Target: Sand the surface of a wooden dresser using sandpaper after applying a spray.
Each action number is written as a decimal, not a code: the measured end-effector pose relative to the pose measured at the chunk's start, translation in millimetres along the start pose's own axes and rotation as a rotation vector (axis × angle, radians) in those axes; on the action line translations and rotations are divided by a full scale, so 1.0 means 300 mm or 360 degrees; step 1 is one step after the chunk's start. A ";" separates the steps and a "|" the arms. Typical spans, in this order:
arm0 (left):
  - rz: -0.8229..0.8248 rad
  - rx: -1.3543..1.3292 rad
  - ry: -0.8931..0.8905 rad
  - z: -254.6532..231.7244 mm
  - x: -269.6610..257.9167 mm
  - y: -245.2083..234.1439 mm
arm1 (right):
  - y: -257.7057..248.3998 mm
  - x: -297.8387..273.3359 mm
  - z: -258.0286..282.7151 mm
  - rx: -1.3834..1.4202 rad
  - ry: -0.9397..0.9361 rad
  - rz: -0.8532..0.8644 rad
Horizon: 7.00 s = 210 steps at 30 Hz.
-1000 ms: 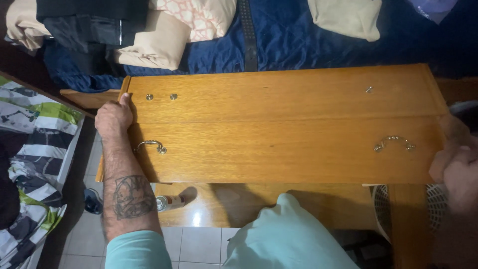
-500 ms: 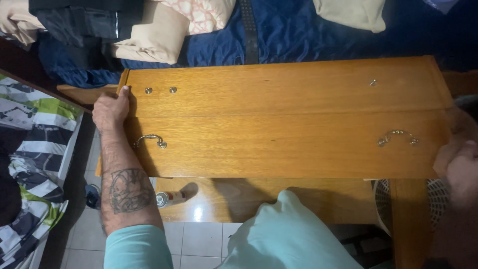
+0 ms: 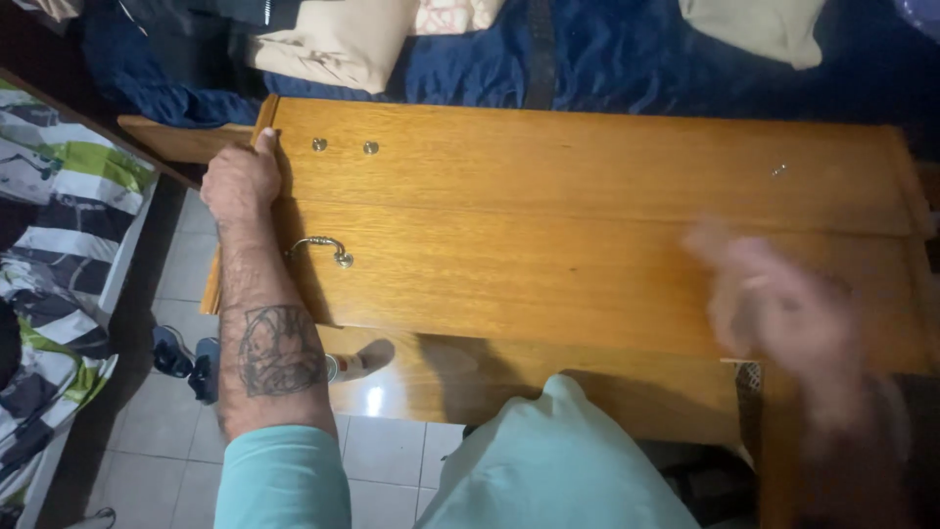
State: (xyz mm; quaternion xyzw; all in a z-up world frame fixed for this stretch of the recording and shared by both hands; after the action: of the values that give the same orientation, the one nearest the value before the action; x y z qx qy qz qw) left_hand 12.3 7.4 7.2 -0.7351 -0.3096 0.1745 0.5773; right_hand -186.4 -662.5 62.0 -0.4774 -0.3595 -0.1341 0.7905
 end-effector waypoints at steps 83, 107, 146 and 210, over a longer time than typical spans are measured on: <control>0.0313 -0.0137 0.0197 0.145 0.094 0.120 | 0.509 0.217 0.162 -0.0434 -0.0069 0.0901; 0.0286 -0.0095 0.0193 0.144 0.076 0.102 | 0.680 0.326 -0.115 -0.0608 0.0696 0.1016; 0.0305 -0.0123 0.0226 0.114 0.034 0.046 | 0.749 0.305 0.694 -0.0025 -0.0366 0.0722; 0.0304 -0.0317 0.0140 0.120 -0.006 -0.040 | 0.660 0.256 0.630 -0.0257 -0.0513 0.0768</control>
State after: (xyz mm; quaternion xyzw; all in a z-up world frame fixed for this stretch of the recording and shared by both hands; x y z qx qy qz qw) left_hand -14.3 34.7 8.6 -0.8218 -0.2286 0.1647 0.4952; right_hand -105.6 -391.0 39.1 -0.6256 -0.3446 0.1070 0.6917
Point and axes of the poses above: each hand's wrist, its own x-axis towards the middle knuckle, its own y-axis out of the palm, z = x × y, the point moved 2 cm from there along x, towards the middle knuckle, and after that the axes turned 8 degrees about -z, right-handed, at the moved point
